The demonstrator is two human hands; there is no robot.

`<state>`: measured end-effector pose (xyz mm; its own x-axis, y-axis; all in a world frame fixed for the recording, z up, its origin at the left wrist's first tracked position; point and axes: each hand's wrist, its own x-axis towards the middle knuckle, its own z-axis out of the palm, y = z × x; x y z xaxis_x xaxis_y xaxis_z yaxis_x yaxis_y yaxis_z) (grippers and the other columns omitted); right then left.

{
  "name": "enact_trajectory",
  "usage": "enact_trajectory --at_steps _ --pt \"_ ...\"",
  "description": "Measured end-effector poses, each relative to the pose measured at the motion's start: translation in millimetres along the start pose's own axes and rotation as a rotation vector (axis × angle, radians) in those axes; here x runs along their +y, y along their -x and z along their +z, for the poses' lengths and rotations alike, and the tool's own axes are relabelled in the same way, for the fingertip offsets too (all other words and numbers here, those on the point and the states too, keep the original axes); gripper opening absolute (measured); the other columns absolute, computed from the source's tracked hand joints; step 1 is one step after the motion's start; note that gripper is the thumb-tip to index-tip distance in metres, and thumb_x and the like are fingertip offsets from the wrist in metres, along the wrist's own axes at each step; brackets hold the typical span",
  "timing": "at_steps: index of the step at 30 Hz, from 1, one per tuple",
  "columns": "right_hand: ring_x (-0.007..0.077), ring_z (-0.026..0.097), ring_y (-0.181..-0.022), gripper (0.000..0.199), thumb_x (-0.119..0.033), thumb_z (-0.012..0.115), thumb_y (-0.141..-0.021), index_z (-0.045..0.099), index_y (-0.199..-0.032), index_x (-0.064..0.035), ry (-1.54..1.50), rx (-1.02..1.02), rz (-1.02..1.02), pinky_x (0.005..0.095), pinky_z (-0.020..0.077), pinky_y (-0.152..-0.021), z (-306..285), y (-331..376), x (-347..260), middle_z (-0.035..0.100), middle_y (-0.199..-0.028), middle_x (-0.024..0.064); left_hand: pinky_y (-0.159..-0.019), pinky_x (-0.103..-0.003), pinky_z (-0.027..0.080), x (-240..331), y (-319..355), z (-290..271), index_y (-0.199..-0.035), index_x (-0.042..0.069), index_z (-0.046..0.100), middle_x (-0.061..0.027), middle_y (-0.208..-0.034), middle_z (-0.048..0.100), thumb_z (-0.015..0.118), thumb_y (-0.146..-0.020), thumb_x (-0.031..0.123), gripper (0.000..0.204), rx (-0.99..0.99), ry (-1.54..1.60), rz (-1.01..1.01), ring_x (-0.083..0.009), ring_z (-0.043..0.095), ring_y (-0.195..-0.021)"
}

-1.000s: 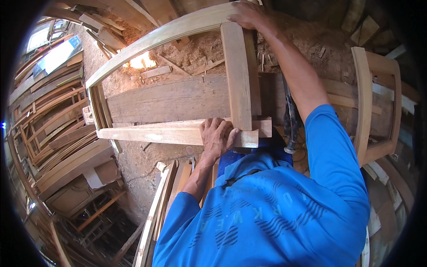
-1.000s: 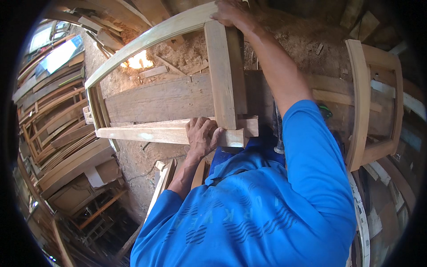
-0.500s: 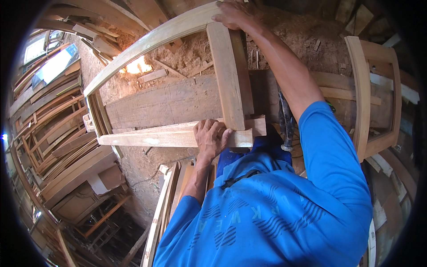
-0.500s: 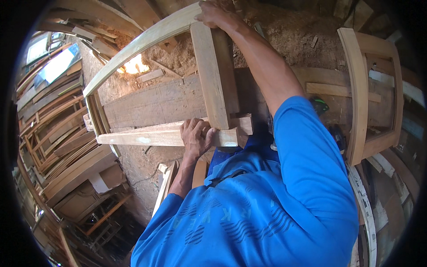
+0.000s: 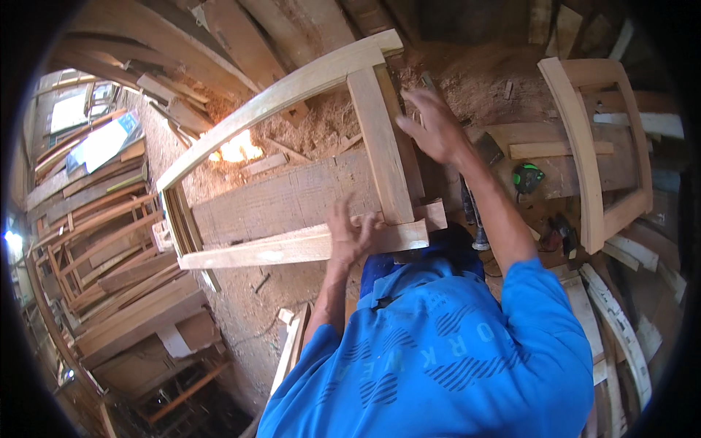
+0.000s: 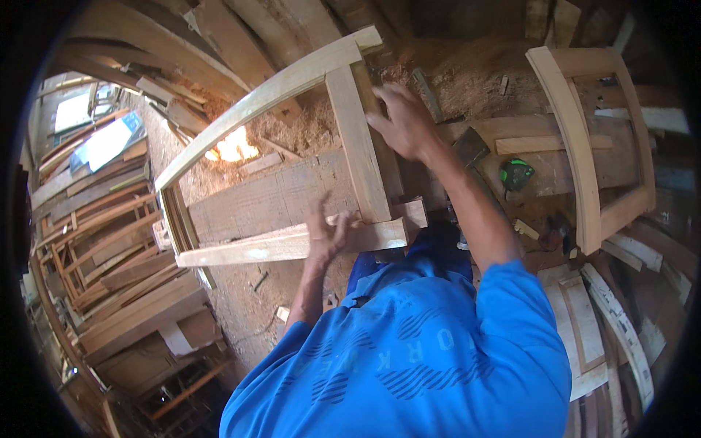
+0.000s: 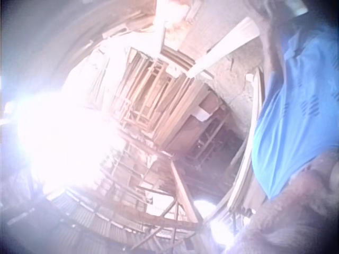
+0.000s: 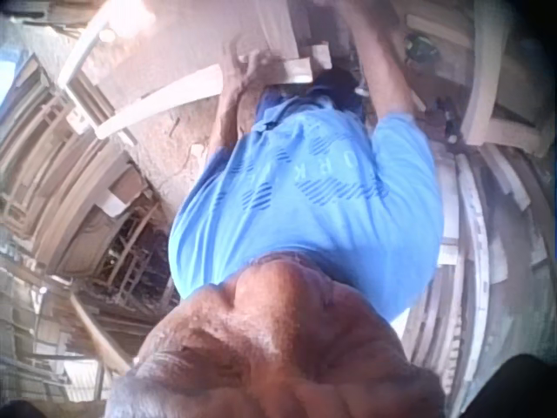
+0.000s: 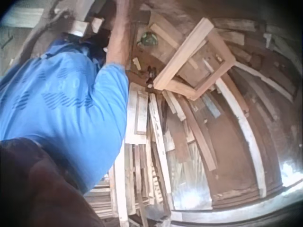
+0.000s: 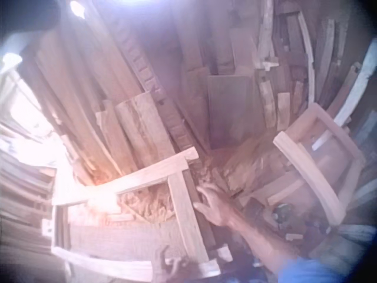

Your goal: The person assembles a rectangular wooden frame by fitting wooden beams together and using a hammer to secure the joints.

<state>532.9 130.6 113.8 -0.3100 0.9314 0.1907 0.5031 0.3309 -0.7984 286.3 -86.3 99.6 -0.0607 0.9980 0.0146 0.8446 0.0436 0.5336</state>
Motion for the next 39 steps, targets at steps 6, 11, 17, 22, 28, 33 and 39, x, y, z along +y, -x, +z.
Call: enact_trajectory --at_steps 6,11,17,22,28,33,39 --pt "0.0228 0.069 -0.082 0.03 -0.028 0.064 -0.098 0.068 -0.1 0.0023 -0.221 -0.265 0.462 0.0366 0.053 -0.073 -49 149 -30 0.073 -0.091 0.0136 -0.105 -0.051 0.045 -120 -112 -108 -0.139 0.006 0.05 -0.0203 -0.134 0.057 0.089 -0.078 0.025 0.075 0.224 -0.375 0.063 -0.0406 0.053 -0.126" --pt "0.014 0.068 -0.068 0.037 -0.034 0.063 -0.1 0.072 -0.096 0.002 -0.375 -0.546 0.828 0.031 0.0545 -0.058 -13 216 -104 0.076 -0.085 0.0091 -0.117 -0.058 0.034 -273 -181 -199 -0.156 0.005 0.036 -0.029 -0.154 0.041 0.087 -0.077 0.042 0.101 0.144 -0.559 -0.07 -0.0471 0.037 -0.145" --pt "0.0135 0.069 -0.081 0.057 -0.051 0.067 -0.099 0.069 -0.118 0.0029 -0.805 -0.391 0.935 0.0281 0.0576 -0.069 161 275 -169 0.074 -0.098 0.0078 -0.123 -0.061 0.019 -413 -231 -249 -0.166 0.017 0.015 -0.0327 -0.167 0.017 0.089 -0.069 0.042 0.125 -0.099 -0.721 -0.071 -0.0477 0.017 -0.156" --pt "0.017 0.065 -0.101 0.056 -0.044 0.071 -0.099 0.057 -0.135 -0.004 -1.178 0.009 1.13 0.0308 0.0553 -0.087 272 256 -208 0.064 -0.12 0.0112 -0.119 -0.06 0.03 -497 -252 -280 -0.166 0.016 0.016 -0.0314 -0.164 0.028 0.093 -0.064 0.04 0.13 -0.323 -0.653 -0.057 -0.0475 0.029 -0.151" --pt "0.0219 0.068 -0.099 0.045 -0.035 0.071 -0.1 0.058 -0.132 -0.0068 -1.291 0.261 1.157 0.0421 0.0555 -0.092 311 236 -232 0.068 -0.117 0.0083 -0.109 -0.055 0.04 -505 -282 -275 -0.159 0.013 0.035 -0.0269 -0.148 0.049 0.091 -0.067 0.034 0.109 -0.051 -0.83 0.15 -0.0445 0.046 -0.138" --pt "0.0256 0.072 -0.102 0.043 -0.03 0.067 -0.101 0.057 -0.133 -0.0045 -1.221 0.331 1.232 0.0424 0.0587 -0.088 315 228 -240 0.069 -0.119 0.0123 -0.101 -0.053 0.045 -496 -284 -263 -0.116 0.005 0.063 -0.017 -0.121 0.062 0.082 -0.072 0.016 0.049 -0.215 -0.682 0.201 -0.0405 0.054 -0.121" --pt "0.024 0.073 -0.097 0.042 -0.03 0.064 -0.103 0.056 -0.133 -0.0012 -1.148 0.364 1.237 0.0379 0.0614 -0.082 300 252 -275 0.07 -0.116 0.0145 -0.101 -0.051 0.048 -450 -263 -253 -0.125 0.003 0.052 -0.0226 -0.125 0.057 0.079 -0.066 0.009 0.065 -0.254 -0.622 0.165 -0.0434 0.054 -0.12"
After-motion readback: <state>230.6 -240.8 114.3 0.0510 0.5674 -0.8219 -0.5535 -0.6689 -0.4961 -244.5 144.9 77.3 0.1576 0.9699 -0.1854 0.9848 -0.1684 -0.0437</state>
